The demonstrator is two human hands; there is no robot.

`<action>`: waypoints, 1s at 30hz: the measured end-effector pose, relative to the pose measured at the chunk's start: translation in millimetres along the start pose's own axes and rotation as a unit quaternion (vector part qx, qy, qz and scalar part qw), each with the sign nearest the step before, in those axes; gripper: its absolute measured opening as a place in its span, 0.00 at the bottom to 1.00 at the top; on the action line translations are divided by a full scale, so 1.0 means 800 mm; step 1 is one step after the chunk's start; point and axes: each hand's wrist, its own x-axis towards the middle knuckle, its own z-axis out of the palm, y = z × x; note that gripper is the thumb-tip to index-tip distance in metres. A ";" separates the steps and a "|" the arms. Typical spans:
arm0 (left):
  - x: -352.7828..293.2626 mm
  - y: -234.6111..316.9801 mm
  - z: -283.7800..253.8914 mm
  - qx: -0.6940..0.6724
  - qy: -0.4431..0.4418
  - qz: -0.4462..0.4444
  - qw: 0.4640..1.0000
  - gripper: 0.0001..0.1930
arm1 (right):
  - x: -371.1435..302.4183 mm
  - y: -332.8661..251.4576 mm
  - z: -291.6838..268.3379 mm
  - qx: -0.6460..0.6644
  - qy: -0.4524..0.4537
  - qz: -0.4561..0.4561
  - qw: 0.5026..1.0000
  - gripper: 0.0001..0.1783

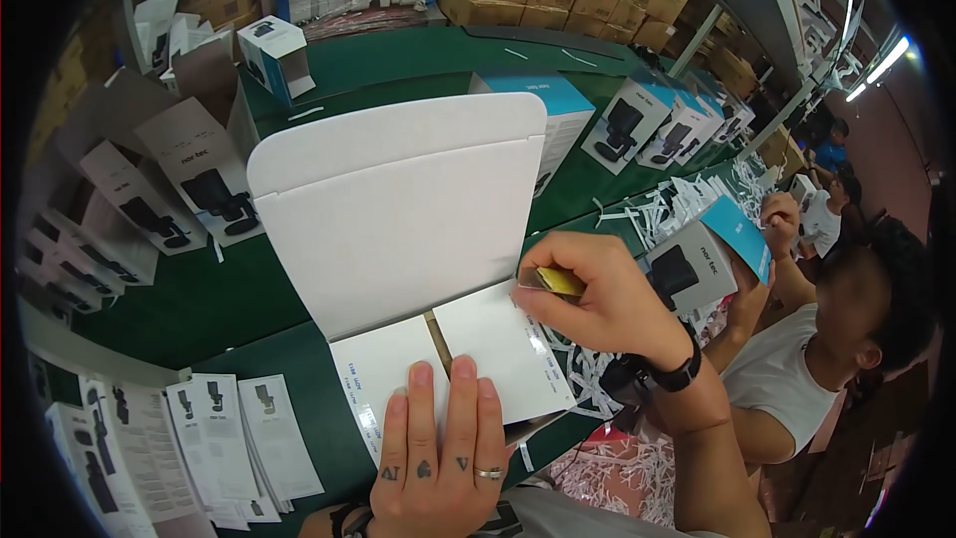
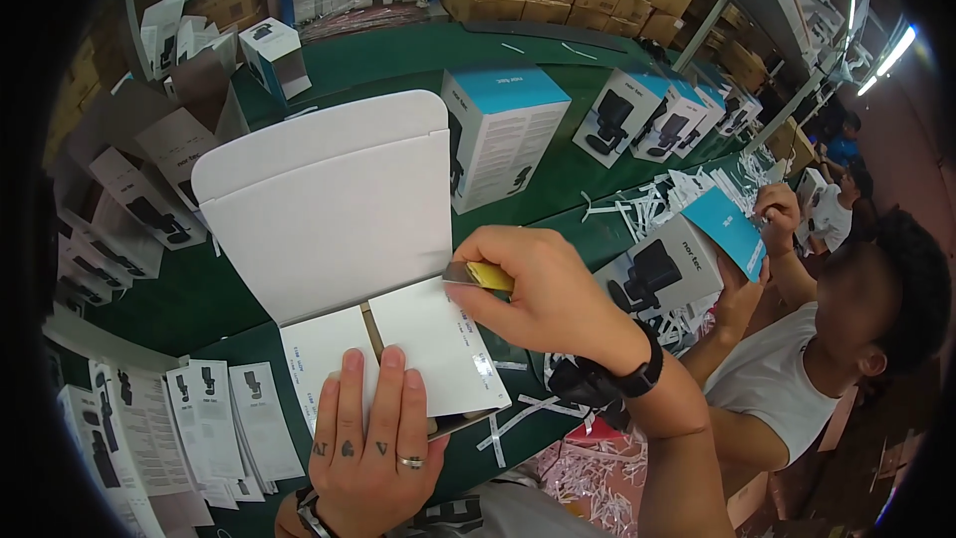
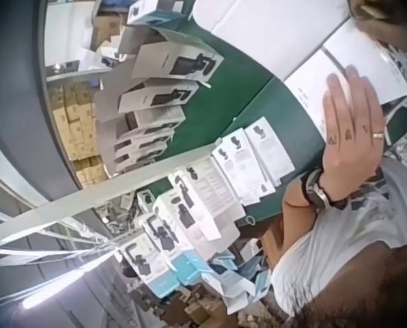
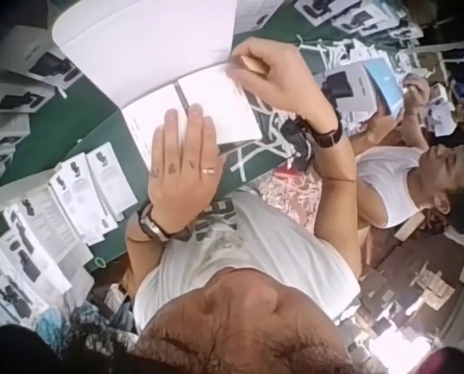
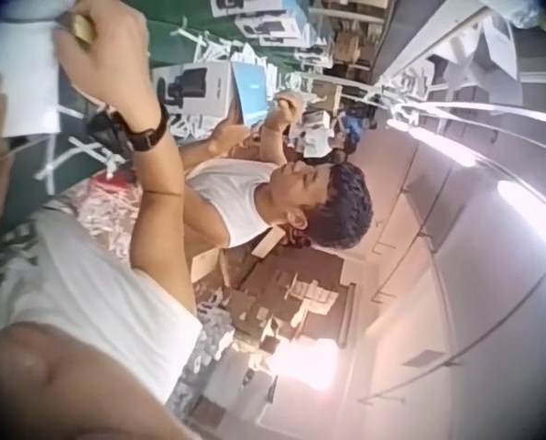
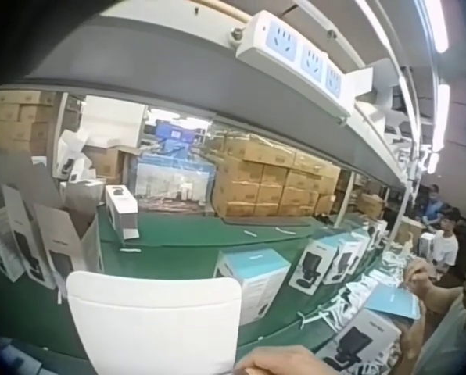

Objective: The person packs a microphone by placing a manual and a cardboard insert into a box, closing the lid, and applying adhesive strips. They then place the box into a larger carton, close its lid, and apply more adhesive strips before setting it aside.

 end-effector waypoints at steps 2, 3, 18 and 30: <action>-0.003 0.000 0.000 0.000 0.008 0.000 1.000 0.20 | -0.001 -0.006 0.000 0.025 -0.039 0.023 0.999 0.14; -0.007 -0.003 -0.001 -0.001 0.010 -0.006 1.000 0.20 | -0.001 -0.010 0.004 0.041 -0.058 0.034 0.997 0.14; -0.035 -0.027 -0.017 0.011 -0.014 0.026 1.000 0.22 | 0.028 -0.124 0.011 0.021 -0.093 -0.148 0.984 0.13; -0.046 -0.017 -0.012 -0.010 0.017 0.052 0.998 0.22 | 0.064 -0.121 0.090 -0.021 -0.030 -0.131 0.991 0.05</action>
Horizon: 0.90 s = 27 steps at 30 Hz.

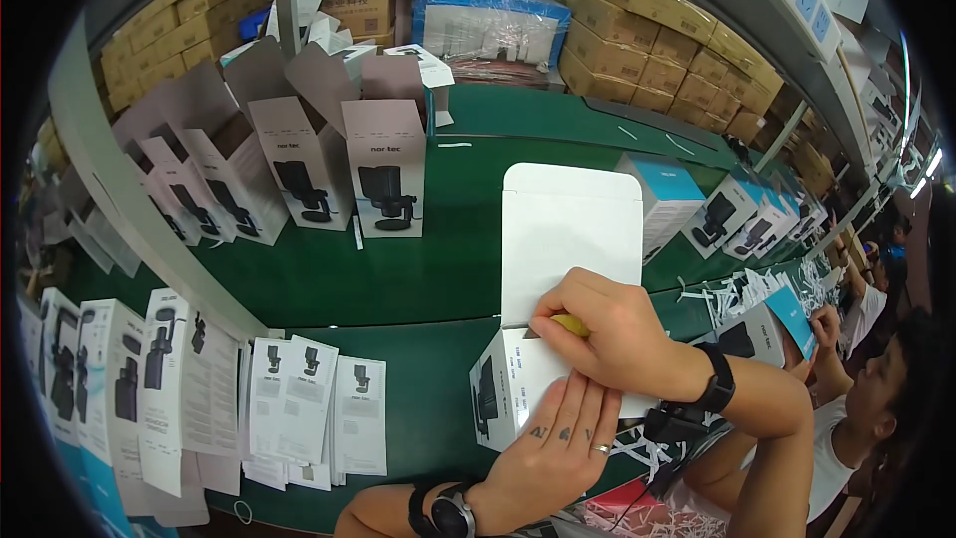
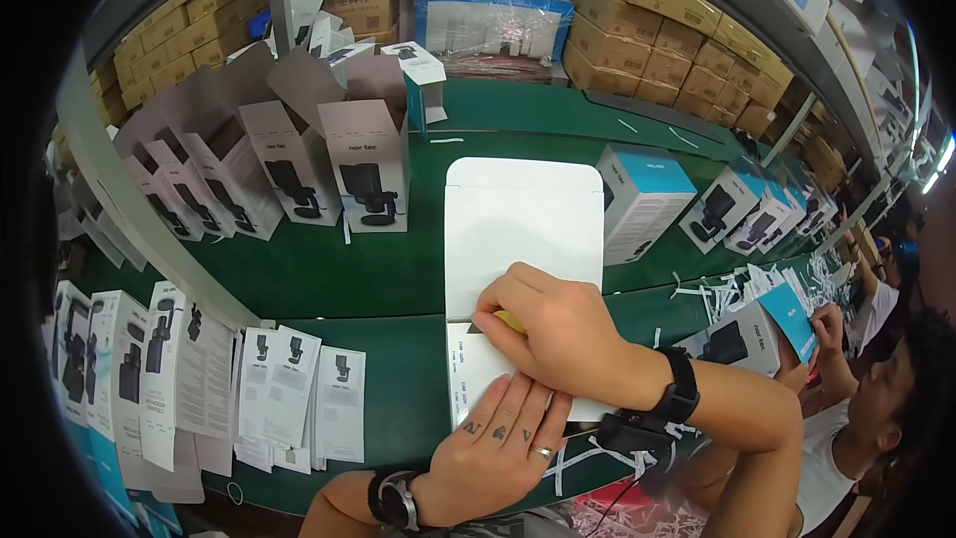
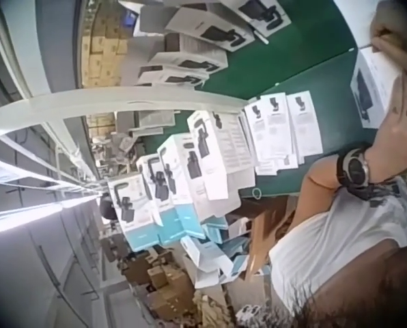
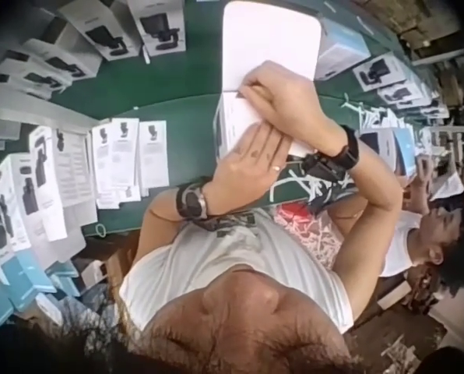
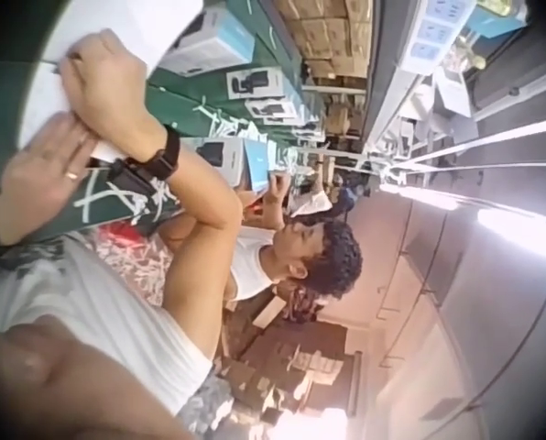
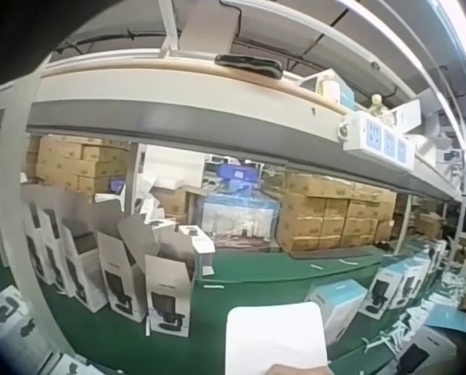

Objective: The person packs a microphone by placing a manual and a cardboard insert into a box, closing the lid, and applying adhesive strips. They then place the box into a larger carton, close its lid, and apply more adhesive strips before setting it aside.

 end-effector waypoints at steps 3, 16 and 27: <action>0.005 -0.003 -0.006 0.013 -0.005 0.010 1.000 0.22 | 0.005 -0.004 -0.002 -0.004 0.002 -0.001 1.000 0.05; 0.004 0.007 -0.007 0.032 -0.012 -0.001 0.999 0.21 | 0.003 -0.019 -0.008 0.091 -0.030 -0.050 0.994 0.12; 0.013 0.005 -0.011 -0.022 0.022 -0.005 0.999 0.21 | 0.006 -0.012 -0.008 0.084 -0.061 -0.035 0.994 0.09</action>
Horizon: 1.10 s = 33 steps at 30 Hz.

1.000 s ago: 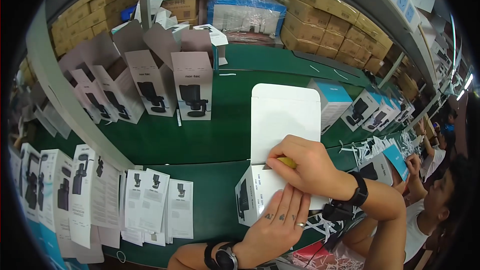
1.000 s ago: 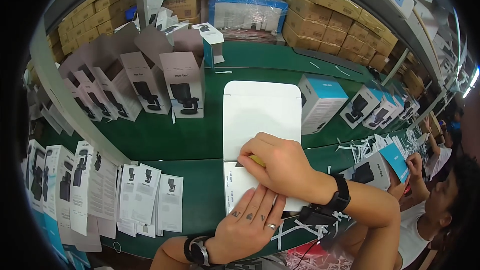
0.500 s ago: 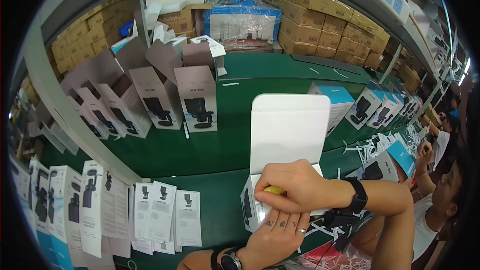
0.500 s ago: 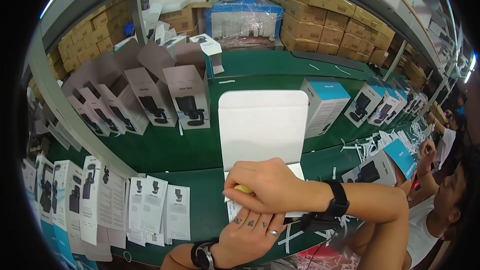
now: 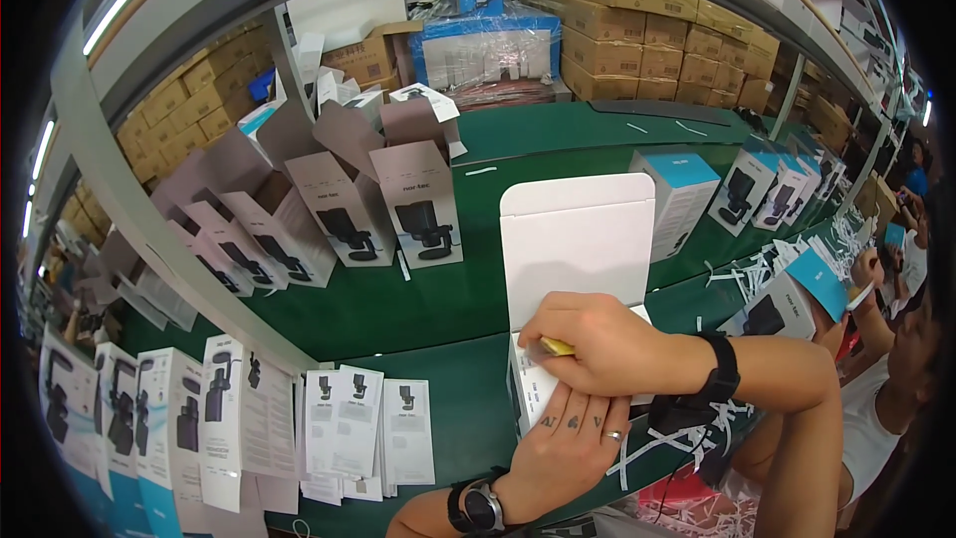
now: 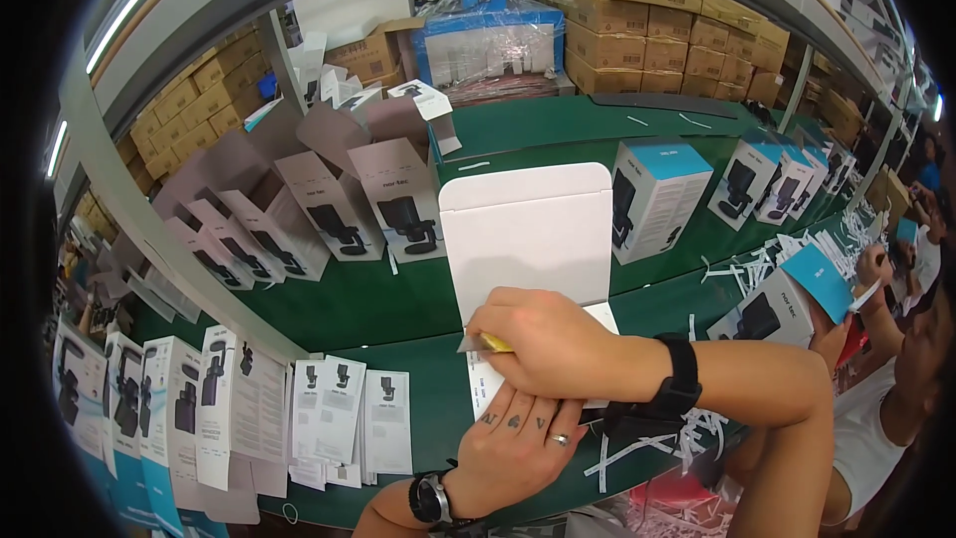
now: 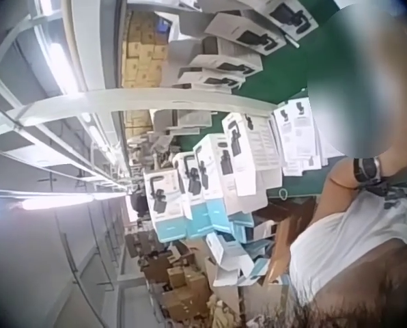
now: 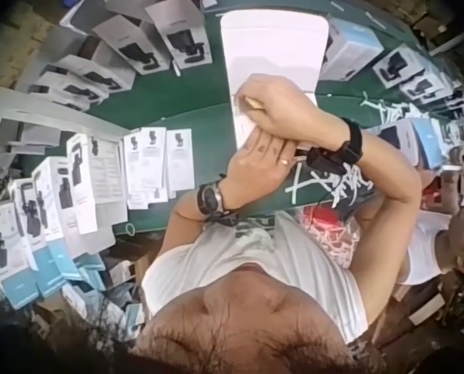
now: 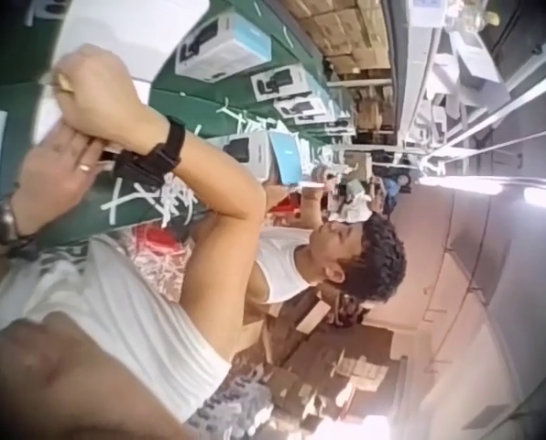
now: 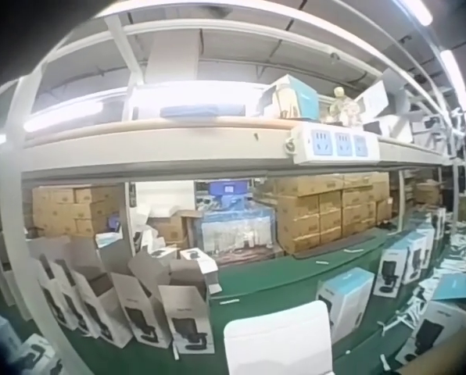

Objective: The person packs a microphone by placing a manual and a cardboard insert into a box, closing the lid, and applying adhesive strips. They then place the box into a larger carton, close its lid, and apply more adhesive strips before setting it aside.

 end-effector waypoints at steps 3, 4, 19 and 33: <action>-0.007 -0.001 0.000 0.000 -0.002 0.002 1.000 0.22 | -0.003 0.005 -0.005 0.030 -0.007 -0.018 0.999 0.10; -0.008 -0.002 0.000 0.000 -0.003 0.008 1.000 0.23 | -0.002 0.006 -0.008 0.057 -0.039 -0.001 0.998 0.10; -0.003 -0.007 0.003 0.010 -0.009 0.013 1.000 0.25 | 0.005 0.003 -0.016 0.066 -0.072 -0.009 0.995 0.12; 0.004 -0.009 -0.007 0.027 -0.004 -0.007 1.000 0.24 | -0.057 -0.017 -0.104 -0.004 0.249 0.080 0.965 0.06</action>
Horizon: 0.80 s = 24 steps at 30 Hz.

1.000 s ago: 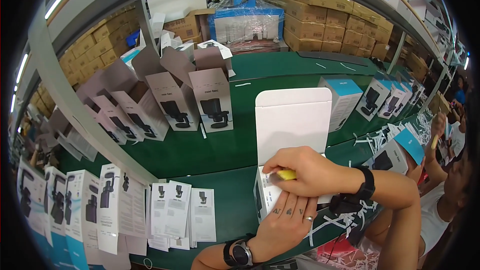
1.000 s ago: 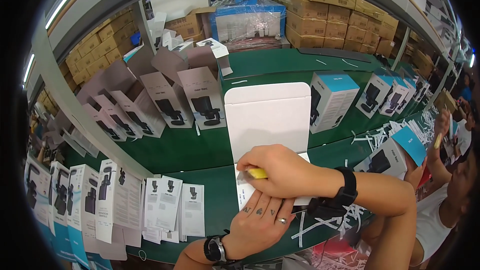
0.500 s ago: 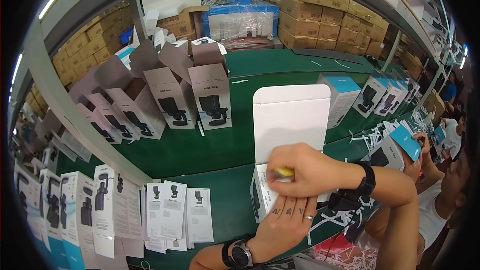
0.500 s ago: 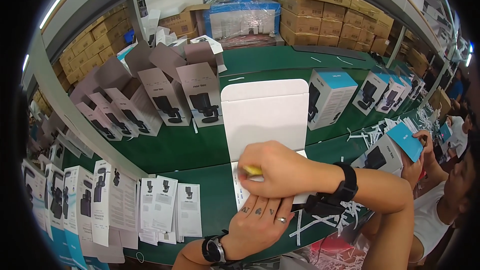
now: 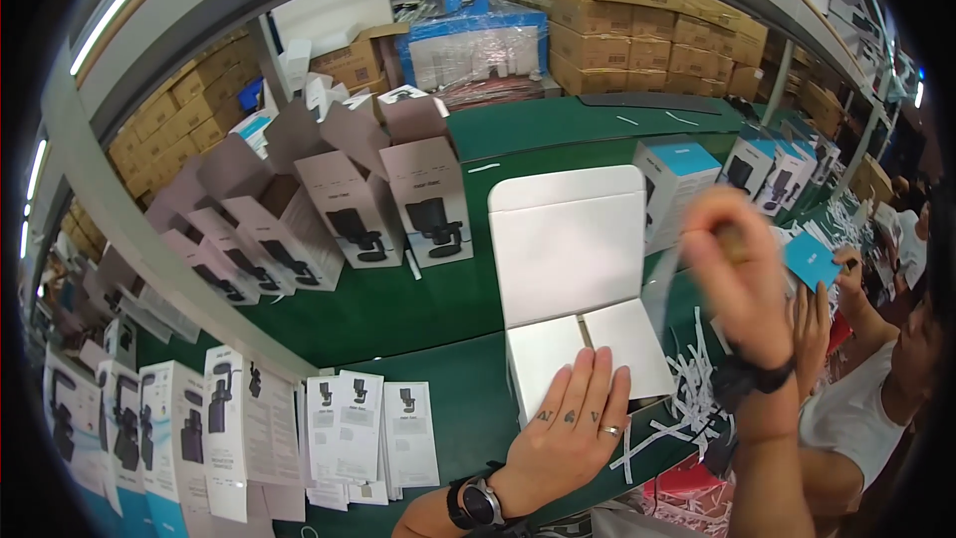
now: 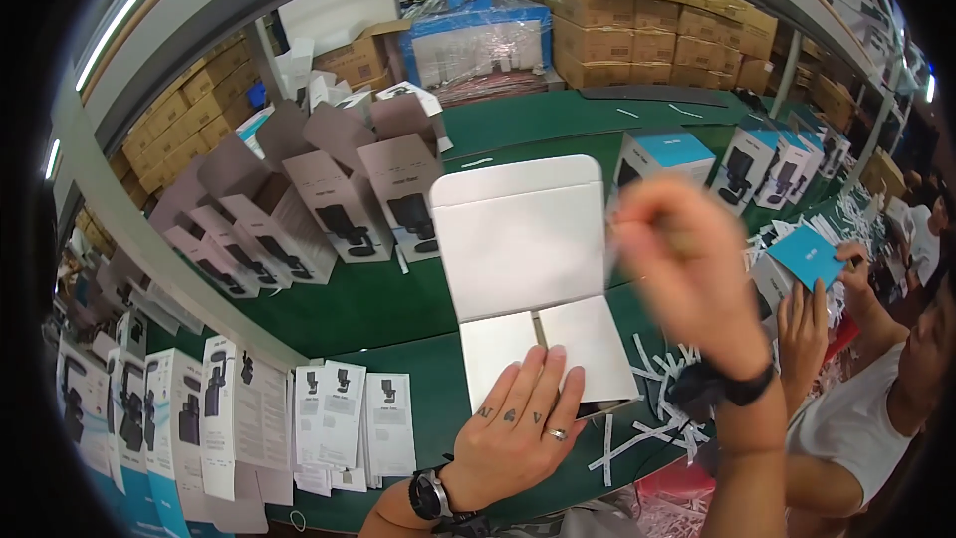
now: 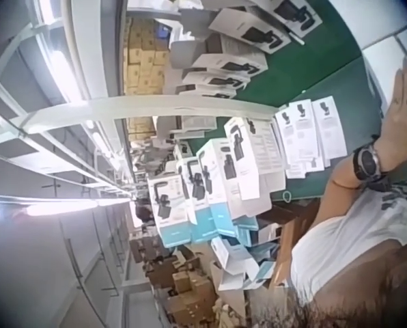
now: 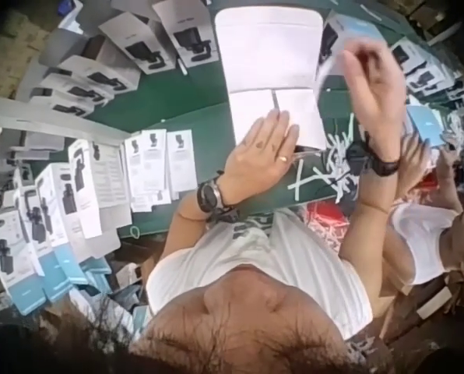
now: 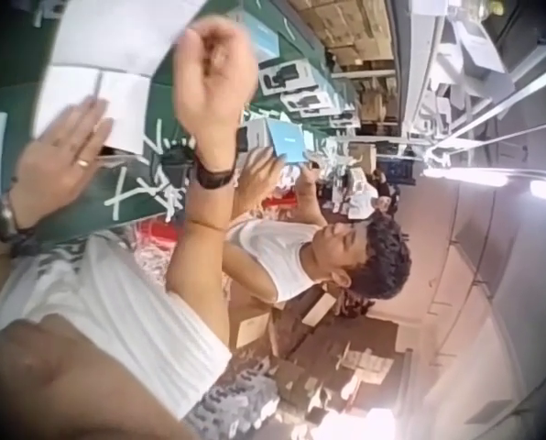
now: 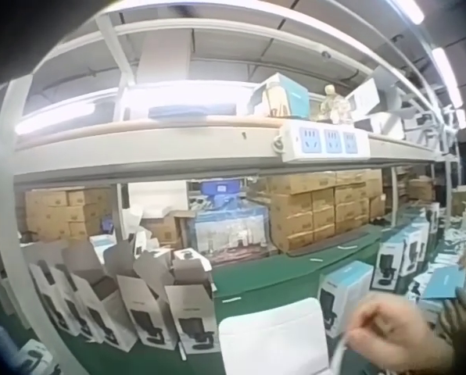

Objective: The person packs a microphone by placing a manual and a cardboard insert into a box, closing the lid, and applying adhesive strips. They then place the box into a larger carton, close its lid, and apply more adhesive strips before setting it aside.

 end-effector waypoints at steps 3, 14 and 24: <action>0.007 -0.006 0.000 -0.094 -0.012 0.050 0.994 0.26 | -0.071 0.068 -0.094 -0.176 -0.120 -0.016 0.977 0.12; 0.002 -0.052 -0.032 -0.299 -0.049 0.021 0.953 0.26 | -0.121 0.047 -0.018 0.245 -0.031 0.184 0.951 0.22; -0.033 -0.063 -0.039 -0.615 0.031 -0.171 0.769 0.13 | -0.017 -0.035 0.019 0.135 -0.212 -0.189 0.949 0.09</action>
